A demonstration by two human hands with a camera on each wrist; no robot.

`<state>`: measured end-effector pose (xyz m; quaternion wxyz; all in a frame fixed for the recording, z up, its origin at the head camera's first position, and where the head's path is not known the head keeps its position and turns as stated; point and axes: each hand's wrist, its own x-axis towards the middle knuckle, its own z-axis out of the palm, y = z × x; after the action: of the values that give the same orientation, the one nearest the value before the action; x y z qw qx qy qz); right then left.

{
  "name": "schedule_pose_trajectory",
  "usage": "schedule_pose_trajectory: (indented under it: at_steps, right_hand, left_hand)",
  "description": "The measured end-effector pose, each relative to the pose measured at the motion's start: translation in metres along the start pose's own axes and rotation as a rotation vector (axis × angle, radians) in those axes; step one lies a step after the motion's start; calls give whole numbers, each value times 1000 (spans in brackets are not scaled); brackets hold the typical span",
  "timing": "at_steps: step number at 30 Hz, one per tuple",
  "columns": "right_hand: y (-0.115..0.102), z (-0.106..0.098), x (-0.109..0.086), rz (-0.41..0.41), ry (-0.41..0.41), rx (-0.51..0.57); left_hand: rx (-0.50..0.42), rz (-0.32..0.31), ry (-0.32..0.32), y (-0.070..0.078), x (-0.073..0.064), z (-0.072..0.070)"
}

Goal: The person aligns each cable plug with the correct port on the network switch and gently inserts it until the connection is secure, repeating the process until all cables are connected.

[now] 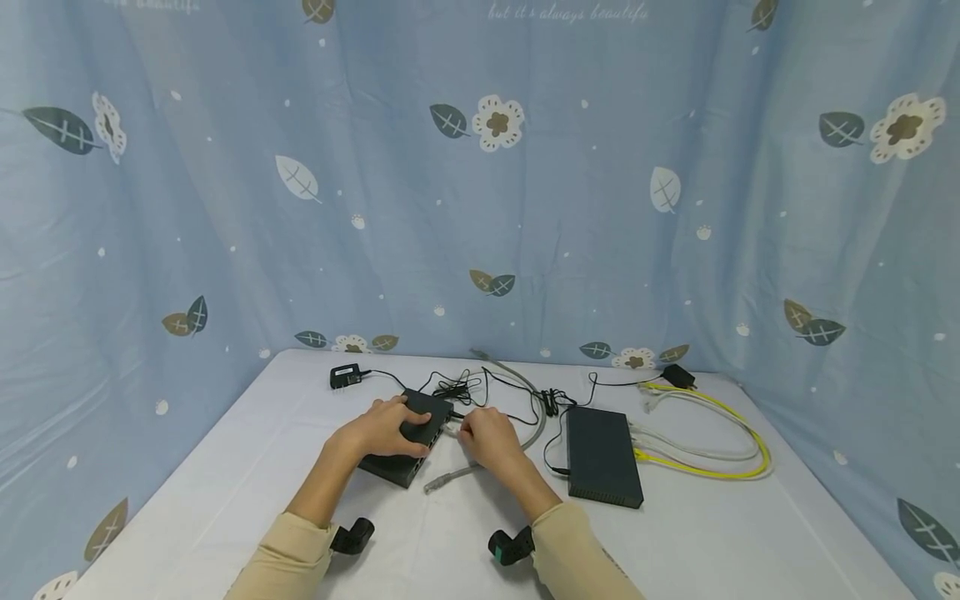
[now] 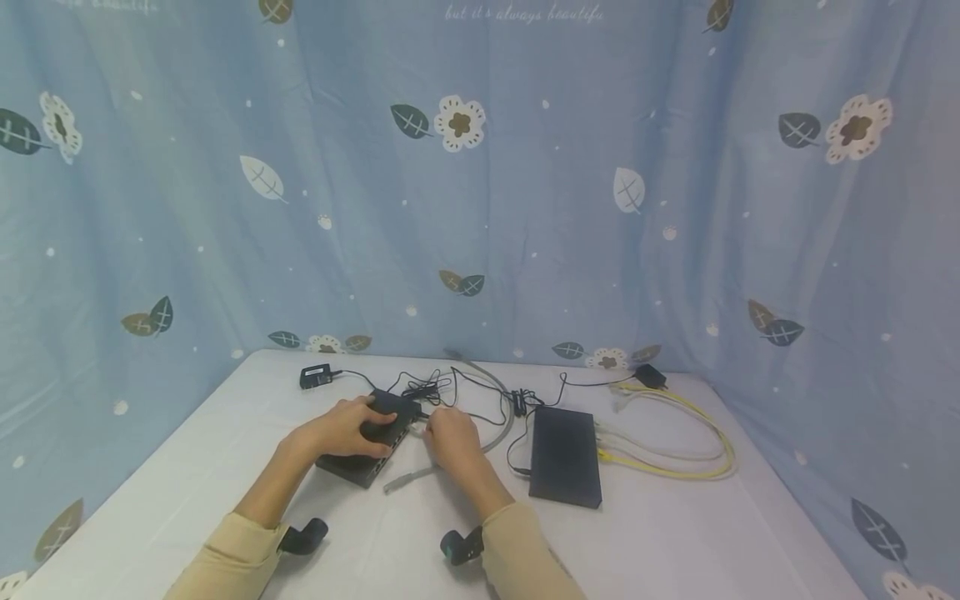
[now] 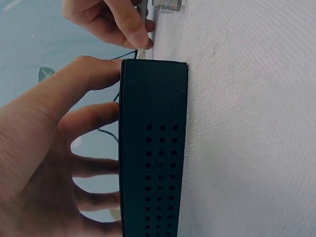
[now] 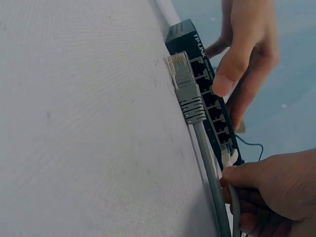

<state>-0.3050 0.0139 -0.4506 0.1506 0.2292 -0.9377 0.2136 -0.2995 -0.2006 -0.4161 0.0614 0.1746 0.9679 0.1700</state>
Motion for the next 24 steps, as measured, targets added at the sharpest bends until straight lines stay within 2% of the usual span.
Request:
schedule_pose_trajectory:
  at_steps: [6,13,24]
  right_hand:
    - [2,1,0,-19,-7,25]
    - [4,2,-1,-13,-10,32]
    - [6,6,2,-6,4,47]
  left_hand:
    - [-4,-18,5,-1,1,1]
    - [18,-5,23,-3,4,4]
    - [26,-19,15,-2,4,3]
